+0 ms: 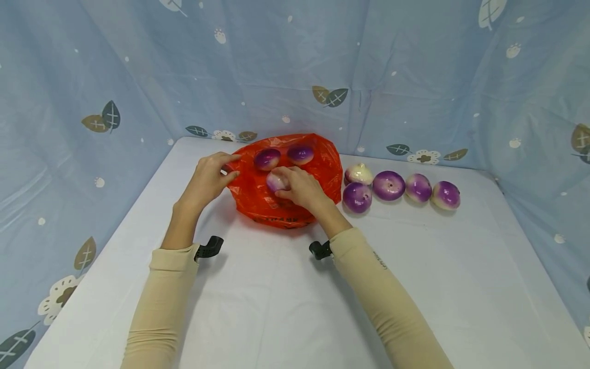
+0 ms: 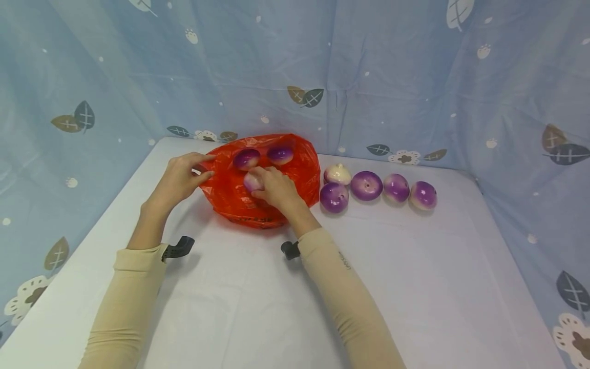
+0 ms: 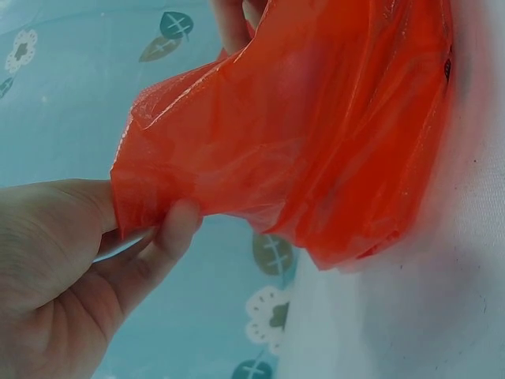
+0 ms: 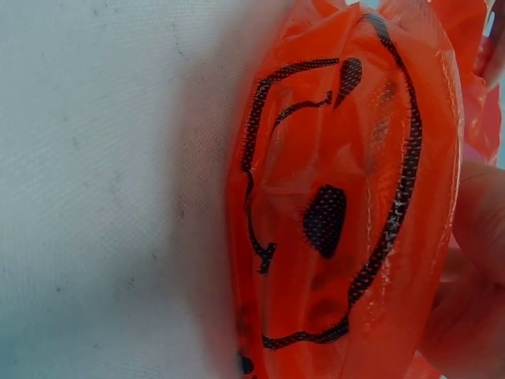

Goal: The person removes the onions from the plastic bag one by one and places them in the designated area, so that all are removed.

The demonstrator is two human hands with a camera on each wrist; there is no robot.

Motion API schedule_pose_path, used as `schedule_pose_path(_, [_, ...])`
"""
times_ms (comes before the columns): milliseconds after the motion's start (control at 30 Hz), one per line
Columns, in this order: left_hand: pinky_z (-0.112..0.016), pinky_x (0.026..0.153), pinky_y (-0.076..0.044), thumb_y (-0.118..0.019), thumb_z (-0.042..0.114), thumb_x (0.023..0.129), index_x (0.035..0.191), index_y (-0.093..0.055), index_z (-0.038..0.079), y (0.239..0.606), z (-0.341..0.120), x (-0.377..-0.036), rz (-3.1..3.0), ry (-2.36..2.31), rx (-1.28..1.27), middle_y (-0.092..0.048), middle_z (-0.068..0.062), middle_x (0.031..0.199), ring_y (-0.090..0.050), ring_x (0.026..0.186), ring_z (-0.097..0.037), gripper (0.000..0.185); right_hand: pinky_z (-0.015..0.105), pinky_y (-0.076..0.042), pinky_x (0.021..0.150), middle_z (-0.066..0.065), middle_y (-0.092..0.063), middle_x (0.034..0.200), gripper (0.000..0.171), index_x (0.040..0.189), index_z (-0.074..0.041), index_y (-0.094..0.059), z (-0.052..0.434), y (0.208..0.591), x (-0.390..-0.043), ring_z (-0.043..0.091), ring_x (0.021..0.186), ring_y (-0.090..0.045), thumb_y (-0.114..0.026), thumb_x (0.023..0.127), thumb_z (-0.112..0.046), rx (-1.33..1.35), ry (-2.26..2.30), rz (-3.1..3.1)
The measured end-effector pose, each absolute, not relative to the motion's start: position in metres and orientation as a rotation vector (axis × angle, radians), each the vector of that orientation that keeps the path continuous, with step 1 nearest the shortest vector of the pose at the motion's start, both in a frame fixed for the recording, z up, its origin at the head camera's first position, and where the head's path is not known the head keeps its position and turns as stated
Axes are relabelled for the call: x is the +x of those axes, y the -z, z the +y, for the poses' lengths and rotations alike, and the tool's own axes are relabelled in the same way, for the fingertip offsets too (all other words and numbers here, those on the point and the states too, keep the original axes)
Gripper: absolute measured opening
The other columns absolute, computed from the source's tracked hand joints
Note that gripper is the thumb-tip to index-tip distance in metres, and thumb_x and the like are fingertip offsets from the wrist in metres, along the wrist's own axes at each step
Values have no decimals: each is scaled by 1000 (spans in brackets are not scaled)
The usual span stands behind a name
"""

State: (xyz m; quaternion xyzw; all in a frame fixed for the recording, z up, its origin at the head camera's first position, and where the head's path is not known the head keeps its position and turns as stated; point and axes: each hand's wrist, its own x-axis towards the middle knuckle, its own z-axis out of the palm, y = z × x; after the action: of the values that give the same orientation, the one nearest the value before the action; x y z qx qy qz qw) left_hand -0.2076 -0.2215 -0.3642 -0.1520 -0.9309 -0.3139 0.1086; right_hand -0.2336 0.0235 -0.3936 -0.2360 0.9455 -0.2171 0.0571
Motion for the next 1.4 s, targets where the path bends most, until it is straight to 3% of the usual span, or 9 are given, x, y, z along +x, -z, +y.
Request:
schedule_pose_path(733, [-45, 79, -61, -69, 6, 90, 130, -62, 0, 363, -222, -207, -2745, 905, -449, -67, -19, 120, -70, 94, -31, 42, 56, -48, 100, 8, -50, 144, 59, 142, -33, -48, 41, 395, -226, 30, 130, -51, -71, 88, -41, -754, 719, 2874])
schedule_pose_path(1400, [-46, 78, -61, -68, 5, 90, 131, -61, 1, 365, -220, -208, -2747, 914, -454, -67, -19, 119, -70, 94, -31, 42, 58, -48, 100, 5, -50, 145, 59, 141, -35, -50, 59, 390, -211, 30, 129, -52, -72, 87, -42, -716, 838, 2929])
